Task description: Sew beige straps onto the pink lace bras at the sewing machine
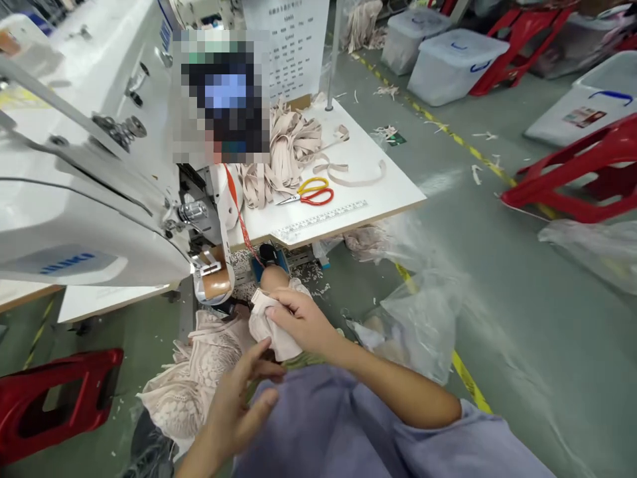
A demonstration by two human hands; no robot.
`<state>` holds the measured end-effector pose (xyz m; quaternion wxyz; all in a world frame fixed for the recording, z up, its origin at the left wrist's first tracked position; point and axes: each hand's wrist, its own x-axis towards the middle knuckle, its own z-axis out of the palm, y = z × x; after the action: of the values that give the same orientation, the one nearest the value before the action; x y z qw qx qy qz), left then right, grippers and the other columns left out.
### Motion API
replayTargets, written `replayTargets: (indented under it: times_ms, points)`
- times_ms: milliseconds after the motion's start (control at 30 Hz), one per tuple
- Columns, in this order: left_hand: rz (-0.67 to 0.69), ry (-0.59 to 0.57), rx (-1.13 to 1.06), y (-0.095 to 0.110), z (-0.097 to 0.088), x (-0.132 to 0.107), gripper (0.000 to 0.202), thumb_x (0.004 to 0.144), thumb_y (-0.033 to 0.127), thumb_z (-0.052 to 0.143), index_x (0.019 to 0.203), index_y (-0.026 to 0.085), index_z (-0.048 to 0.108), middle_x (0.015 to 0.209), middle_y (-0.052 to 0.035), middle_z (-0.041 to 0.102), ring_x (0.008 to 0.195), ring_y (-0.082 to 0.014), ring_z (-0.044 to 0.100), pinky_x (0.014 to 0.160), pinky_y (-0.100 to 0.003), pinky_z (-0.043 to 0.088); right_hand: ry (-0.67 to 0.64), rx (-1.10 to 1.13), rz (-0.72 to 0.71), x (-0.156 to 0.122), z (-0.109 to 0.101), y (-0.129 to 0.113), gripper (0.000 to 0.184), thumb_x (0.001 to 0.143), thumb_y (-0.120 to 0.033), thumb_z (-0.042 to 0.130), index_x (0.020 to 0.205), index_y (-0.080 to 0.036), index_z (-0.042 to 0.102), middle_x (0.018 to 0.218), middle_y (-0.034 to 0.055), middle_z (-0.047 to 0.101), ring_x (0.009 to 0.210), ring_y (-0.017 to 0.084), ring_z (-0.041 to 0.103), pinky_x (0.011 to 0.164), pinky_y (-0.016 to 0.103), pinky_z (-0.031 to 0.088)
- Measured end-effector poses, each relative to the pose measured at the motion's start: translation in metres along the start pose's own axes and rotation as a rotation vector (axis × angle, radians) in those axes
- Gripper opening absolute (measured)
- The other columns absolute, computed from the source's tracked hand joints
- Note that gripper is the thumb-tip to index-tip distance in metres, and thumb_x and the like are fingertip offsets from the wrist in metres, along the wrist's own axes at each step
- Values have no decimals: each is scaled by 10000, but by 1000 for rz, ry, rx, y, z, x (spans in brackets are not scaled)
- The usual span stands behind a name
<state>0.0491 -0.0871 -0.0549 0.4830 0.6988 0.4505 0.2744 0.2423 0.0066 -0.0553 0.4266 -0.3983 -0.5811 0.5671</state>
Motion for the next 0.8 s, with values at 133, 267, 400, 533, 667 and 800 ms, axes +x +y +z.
replayTargets:
  times_ms: [133,267,400,533,667,800]
  points:
    - [52,197,137,10,-26,7,400,965,239,561,1358,281,505,1147,-56,703,1061,-198,672,954,-347,529,-67,21,9,-5,-5,-6,190,873,-307,548,728,-188,580,720,-1,510,682,153,484,625,276,370]
    - [158,169,258,25,-44,26,560,966,216,536,1493,246,349,1496,-120,472,1403,-258,425,1170,-454,352,-158,-52,-39,-5,-3,-10,210,871,-276,518,678,-195,513,683,-14,473,648,143,453,608,278,337]
    - [216,22,265,25,-52,43,538,956,222,548,1465,202,372,1380,-136,566,1277,-236,535,1093,-414,433,-246,-240,-140,-6,-1,-13,247,872,-222,491,632,-203,436,644,-21,445,621,136,434,589,273,324]
    - [295,141,361,10,-54,42,98,905,177,597,1002,194,584,849,-28,653,756,-155,608,699,-292,508,-200,-555,-435,-9,-2,-11,173,882,-179,568,710,-198,553,635,-27,523,619,128,465,603,272,334]
    - [706,320,687,-3,-50,32,163,846,66,660,874,196,565,674,24,611,665,-142,566,705,-315,514,-87,-827,-820,-11,-4,-4,111,916,-160,605,813,-193,628,683,3,630,661,143,513,689,302,393]
    - [846,413,804,-4,-46,28,205,831,30,673,827,200,558,637,37,614,631,-129,568,709,-306,549,-54,-857,-923,-13,-2,-2,112,917,-137,595,834,-199,639,636,-15,627,616,134,499,695,301,425]
